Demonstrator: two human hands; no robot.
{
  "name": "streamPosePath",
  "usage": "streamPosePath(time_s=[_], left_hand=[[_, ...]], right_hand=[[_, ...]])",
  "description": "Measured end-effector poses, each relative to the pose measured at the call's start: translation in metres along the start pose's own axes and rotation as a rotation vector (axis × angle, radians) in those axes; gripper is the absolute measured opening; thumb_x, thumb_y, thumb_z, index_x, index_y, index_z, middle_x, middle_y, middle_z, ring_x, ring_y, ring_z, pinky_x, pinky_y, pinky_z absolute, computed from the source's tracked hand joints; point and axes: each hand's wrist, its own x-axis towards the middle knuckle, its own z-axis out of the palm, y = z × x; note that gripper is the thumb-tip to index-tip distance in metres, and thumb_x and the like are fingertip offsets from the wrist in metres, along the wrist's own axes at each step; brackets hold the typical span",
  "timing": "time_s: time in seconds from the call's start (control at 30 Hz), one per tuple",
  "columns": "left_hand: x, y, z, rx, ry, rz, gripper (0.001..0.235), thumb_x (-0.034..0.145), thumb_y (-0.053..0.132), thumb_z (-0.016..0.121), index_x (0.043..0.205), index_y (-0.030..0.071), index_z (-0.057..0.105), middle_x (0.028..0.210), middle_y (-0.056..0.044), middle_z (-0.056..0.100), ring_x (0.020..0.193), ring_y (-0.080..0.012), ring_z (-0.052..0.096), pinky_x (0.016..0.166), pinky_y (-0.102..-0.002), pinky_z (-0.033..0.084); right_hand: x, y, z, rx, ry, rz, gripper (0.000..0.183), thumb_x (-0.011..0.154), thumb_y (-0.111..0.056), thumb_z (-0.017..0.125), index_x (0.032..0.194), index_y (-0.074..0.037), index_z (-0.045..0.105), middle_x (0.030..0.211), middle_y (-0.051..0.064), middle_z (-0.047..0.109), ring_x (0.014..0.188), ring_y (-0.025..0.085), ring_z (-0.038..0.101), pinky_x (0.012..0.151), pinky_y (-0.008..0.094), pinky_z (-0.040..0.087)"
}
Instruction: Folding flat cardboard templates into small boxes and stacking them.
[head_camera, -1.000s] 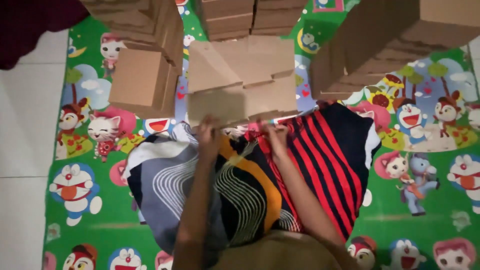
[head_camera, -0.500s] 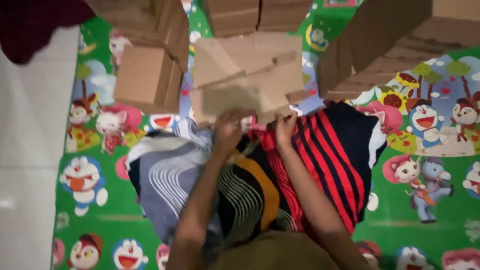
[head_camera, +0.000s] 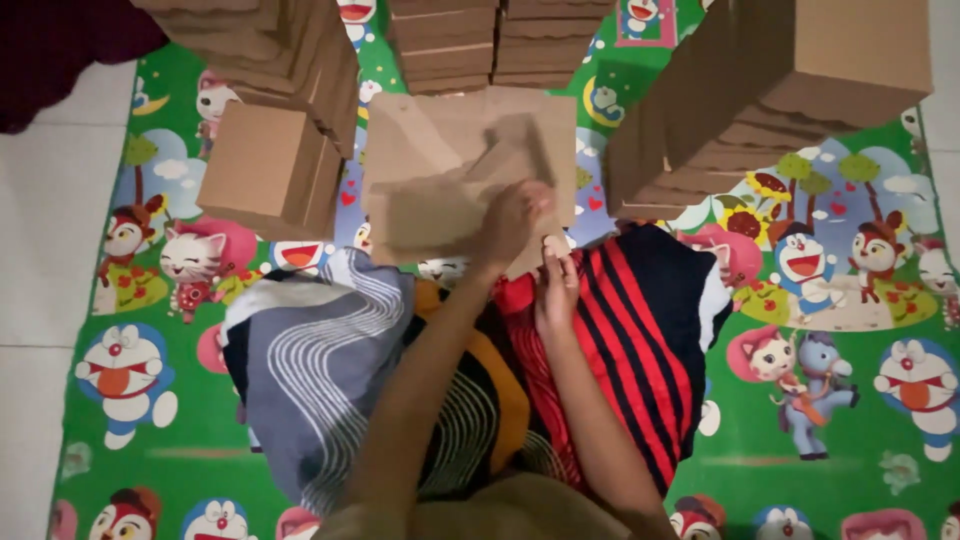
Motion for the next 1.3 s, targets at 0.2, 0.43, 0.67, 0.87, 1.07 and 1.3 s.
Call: streamPosePath(time_s=[0.2, 0.43, 0.67, 0.87, 1.07, 1.3], left_hand=[[-0.096, -0.009, -0.013, 0.031, 0.402, -0.554, 0.036, 0.083, 0.026, 0.087, 0.109, 0.01, 0.069, 0.088, -0.009, 0.074, 0.083, -0.0242, 0.073, 0.079, -0.038, 0.058], [-0.125, -0.021, -0.04, -0.112, 0.433, -0.577, 0.026, 0.088, 0.023, 0.084, 0.105, 0.01, 0.069, 0.082, -0.008, 0.074, 0.079, -0.0245, 0.072, 0.071, -0.036, 0.057], [-0.125, -0.009, -0.045, -0.199, 0.389, -0.628, 0.01, 0.088, 0.02, 0.084, 0.095, 0.014, 0.08, 0.086, -0.009, 0.079, 0.084, -0.0222, 0.076, 0.074, -0.032, 0.059], [-0.118, 0.006, -0.05, -0.153, 0.394, -0.568, 0.013, 0.084, 0.02, 0.088, 0.093, 0.012, 0.082, 0.083, -0.01, 0.079, 0.082, -0.0227, 0.076, 0.071, -0.033, 0.059], [-0.13, -0.012, -0.043, -0.094, 0.356, -0.49, 0.01, 0.084, 0.021, 0.088, 0.091, 0.017, 0.081, 0.079, -0.006, 0.078, 0.077, -0.0232, 0.076, 0.066, -0.032, 0.059], [-0.12, 0.004, -0.051, 0.021, 0.378, -0.392, 0.013, 0.083, 0.022, 0.088, 0.092, 0.018, 0.08, 0.078, -0.006, 0.077, 0.075, -0.0265, 0.075, 0.066, -0.033, 0.059]], right_hand=[[0.019, 0.039, -0.012, -0.449, 0.028, -0.198, 0.018, 0.081, -0.024, 0.09, 0.091, -0.018, 0.076, 0.087, -0.004, 0.066, 0.081, 0.006, 0.061, 0.075, 0.022, 0.051], [-0.017, 0.017, 0.014, -0.792, -0.379, -0.642, 0.014, 0.08, -0.021, 0.093, 0.087, -0.016, 0.082, 0.097, 0.001, 0.069, 0.088, 0.019, 0.069, 0.08, 0.031, 0.054], [-0.017, 0.021, 0.014, -0.794, -0.39, -0.755, 0.012, 0.082, -0.013, 0.09, 0.085, -0.009, 0.079, 0.094, 0.009, 0.067, 0.086, 0.032, 0.07, 0.081, 0.044, 0.054], [-0.018, 0.018, 0.017, -0.791, -0.374, -0.783, 0.011, 0.083, -0.013, 0.088, 0.083, -0.009, 0.077, 0.092, 0.008, 0.068, 0.083, 0.032, 0.071, 0.078, 0.042, 0.053], [-0.018, 0.019, 0.014, -0.786, -0.36, -0.792, 0.01, 0.085, -0.009, 0.086, 0.085, -0.007, 0.077, 0.093, 0.011, 0.068, 0.085, 0.033, 0.07, 0.08, 0.043, 0.053], [-0.026, 0.011, 0.024, -0.771, -0.35, -0.784, 0.012, 0.084, -0.007, 0.086, 0.086, -0.005, 0.074, 0.091, 0.012, 0.068, 0.082, 0.033, 0.069, 0.077, 0.042, 0.052]])
